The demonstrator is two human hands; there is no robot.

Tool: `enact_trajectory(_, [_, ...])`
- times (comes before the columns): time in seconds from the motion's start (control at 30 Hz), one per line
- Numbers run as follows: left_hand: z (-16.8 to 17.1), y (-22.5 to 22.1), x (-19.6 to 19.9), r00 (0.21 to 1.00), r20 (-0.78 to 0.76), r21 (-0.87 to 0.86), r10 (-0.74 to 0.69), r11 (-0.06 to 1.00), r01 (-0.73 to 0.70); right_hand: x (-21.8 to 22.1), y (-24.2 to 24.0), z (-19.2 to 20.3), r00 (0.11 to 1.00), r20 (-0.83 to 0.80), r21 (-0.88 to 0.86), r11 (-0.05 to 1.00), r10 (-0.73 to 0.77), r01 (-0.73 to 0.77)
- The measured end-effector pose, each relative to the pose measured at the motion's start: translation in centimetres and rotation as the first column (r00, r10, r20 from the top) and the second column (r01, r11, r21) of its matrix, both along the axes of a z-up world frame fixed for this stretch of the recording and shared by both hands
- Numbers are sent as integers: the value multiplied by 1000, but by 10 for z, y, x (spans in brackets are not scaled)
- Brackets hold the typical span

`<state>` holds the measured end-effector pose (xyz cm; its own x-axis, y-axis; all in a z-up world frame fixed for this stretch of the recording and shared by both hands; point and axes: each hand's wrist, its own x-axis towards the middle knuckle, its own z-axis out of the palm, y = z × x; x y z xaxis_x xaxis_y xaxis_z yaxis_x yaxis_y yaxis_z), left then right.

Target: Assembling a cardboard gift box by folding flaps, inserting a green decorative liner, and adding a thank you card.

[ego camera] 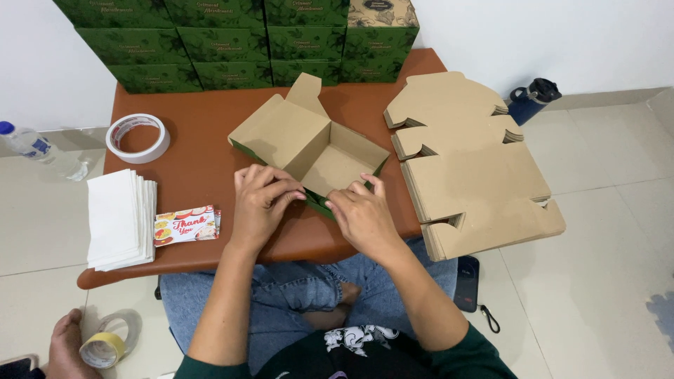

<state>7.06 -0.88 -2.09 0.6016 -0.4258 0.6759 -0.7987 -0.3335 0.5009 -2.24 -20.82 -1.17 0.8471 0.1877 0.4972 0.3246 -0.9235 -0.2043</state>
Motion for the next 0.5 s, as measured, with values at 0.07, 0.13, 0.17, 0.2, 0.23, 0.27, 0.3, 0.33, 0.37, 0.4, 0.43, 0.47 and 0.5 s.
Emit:
enact_trajectory(0.07, [-2,-3,2,1000,18,12,6,1000,-7,0,0,-2,1000,3,4,1000,1,-1])
enact_trajectory(0.13, [-1,-7,0,999,36,23,13,1000,-13,1,0,-4,1000,6,7,1000,1,-1])
enact_trajectory(0.17, [1,-10,-2,999,35,58,-3,998,1,1,-1,-5,1000,13,-2,1000,2,-2])
enact_trajectory(0.2, [2,-12,-5,999,33,92,-18,996,15,1,-2,-6,1000,19,-11,1000,2,-2])
enact_trajectory(0.23, [3,-12,-6,999,32,91,-18,996,15,1,-2,-6,1000,19,-11,1000,2,-2])
enact_trajectory(0.27, [5,-11,-6,1000,-4,70,-20,997,21,0,-2,-5,1000,19,-4,1000,6,-6])
enact_trajectory(0.3, [7,-11,-7,999,-41,47,-24,999,26,0,-2,-4,1000,19,3,1000,11,-11])
enact_trajectory(0.33, [4,-11,-6,999,-40,48,-26,998,28,-1,-1,-4,1000,20,3,1000,9,-9])
enact_trajectory(0.37, [1,-11,-5,1000,-13,126,-9,992,11,0,-1,-3,999,34,0,1000,5,-5])
enact_trajectory(0.4, [-3,-11,-5,1000,14,202,8,979,-11,-1,0,-3,999,45,-3,1000,5,-5])
enact_trajectory(0.43, [-6,-12,-6,1000,14,201,8,979,-11,0,0,-6,999,45,-3,1000,5,-5])
enact_trajectory(0.47, [-8,-12,-7,997,73,255,10,967,-29,1,0,-8,998,65,-16,1000,-7,8])
enact_trajectory(0.5, [-11,-13,-8,991,131,306,9,951,-49,2,1,-11,996,84,-28,999,-19,21])
